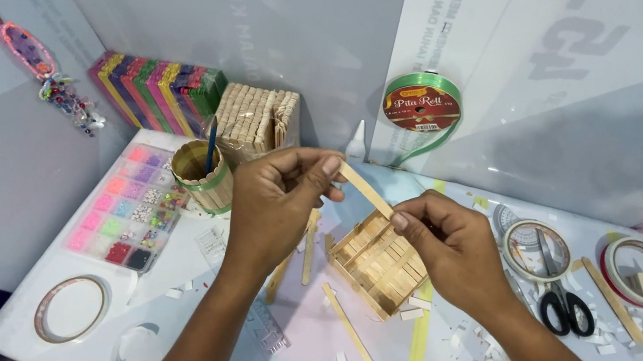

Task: Assembling a small decorative box using popsicle sticks, glue, and measuring tools.

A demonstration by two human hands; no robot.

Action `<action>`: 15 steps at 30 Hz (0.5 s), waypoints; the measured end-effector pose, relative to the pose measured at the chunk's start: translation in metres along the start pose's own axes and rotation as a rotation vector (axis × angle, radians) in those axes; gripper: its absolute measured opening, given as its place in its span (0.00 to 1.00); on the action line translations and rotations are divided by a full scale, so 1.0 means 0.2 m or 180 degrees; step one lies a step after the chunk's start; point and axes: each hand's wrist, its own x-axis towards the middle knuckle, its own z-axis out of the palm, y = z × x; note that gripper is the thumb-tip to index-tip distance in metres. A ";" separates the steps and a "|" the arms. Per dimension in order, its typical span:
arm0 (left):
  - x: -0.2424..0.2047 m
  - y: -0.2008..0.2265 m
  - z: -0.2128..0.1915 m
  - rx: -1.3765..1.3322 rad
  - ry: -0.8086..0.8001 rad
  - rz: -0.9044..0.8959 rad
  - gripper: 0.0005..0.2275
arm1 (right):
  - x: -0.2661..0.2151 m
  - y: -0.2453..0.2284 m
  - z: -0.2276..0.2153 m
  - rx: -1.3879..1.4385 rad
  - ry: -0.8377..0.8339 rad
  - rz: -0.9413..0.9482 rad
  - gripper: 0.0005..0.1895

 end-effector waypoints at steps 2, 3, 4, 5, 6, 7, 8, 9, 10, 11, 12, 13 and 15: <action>-0.02 -0.02 0.03 -0.0172 0.0050 -0.0164 0.08 | -0.01 0.01 0.00 0.0015 0.0037 -0.0085 0.08; -0.03 -0.03 0.05 -0.0343 0.0101 -0.0327 0.08 | -0.01 0.01 0.01 0.0031 0.0073 -0.0171 0.09; -0.03 -0.04 0.06 -0.0344 0.0105 -0.0327 0.08 | -0.01 0.01 0.01 0.0029 0.0070 -0.0172 0.09; -0.04 -0.06 0.07 -0.0242 -0.0019 -0.0134 0.05 | -0.02 0.01 0.01 0.0038 0.0058 -0.0150 0.09; -0.05 -0.08 0.08 -0.0139 -0.0144 0.0059 0.04 | -0.02 0.01 0.01 0.0048 0.0047 -0.0126 0.09; -0.05 -0.09 0.08 -0.0140 -0.0141 0.0059 0.04 | -0.02 0.02 0.02 0.0047 0.0044 -0.0128 0.09; -0.05 -0.10 0.09 -0.0051 -0.0055 0.0029 0.04 | -0.03 0.03 0.02 0.0134 -0.0082 -0.0087 0.08; -0.06 -0.11 0.10 0.0037 0.0030 -0.0001 0.04 | -0.03 0.04 0.02 0.0221 -0.0208 -0.0045 0.07; -0.04 -0.08 0.08 0.0036 0.0035 0.0004 0.04 | -0.04 0.07 0.03 0.0219 -0.0211 -0.0051 0.07; -0.02 -0.06 0.06 0.0076 0.0301 -0.0319 0.02 | -0.05 0.11 0.03 0.0202 -0.0423 0.0032 0.06; -0.01 -0.03 0.04 0.0113 0.0569 -0.0648 0.03 | -0.07 0.14 0.03 0.0182 -0.0639 0.0121 0.06; 0.03 -0.06 -0.01 0.0110 0.0576 -0.0650 0.03 | -0.09 0.16 0.05 0.0179 -0.0646 0.0120 0.06; 0.13 -0.12 -0.11 0.0705 0.0993 -0.0241 0.05 | -0.12 0.18 0.08 -0.0587 -0.0957 0.0137 0.06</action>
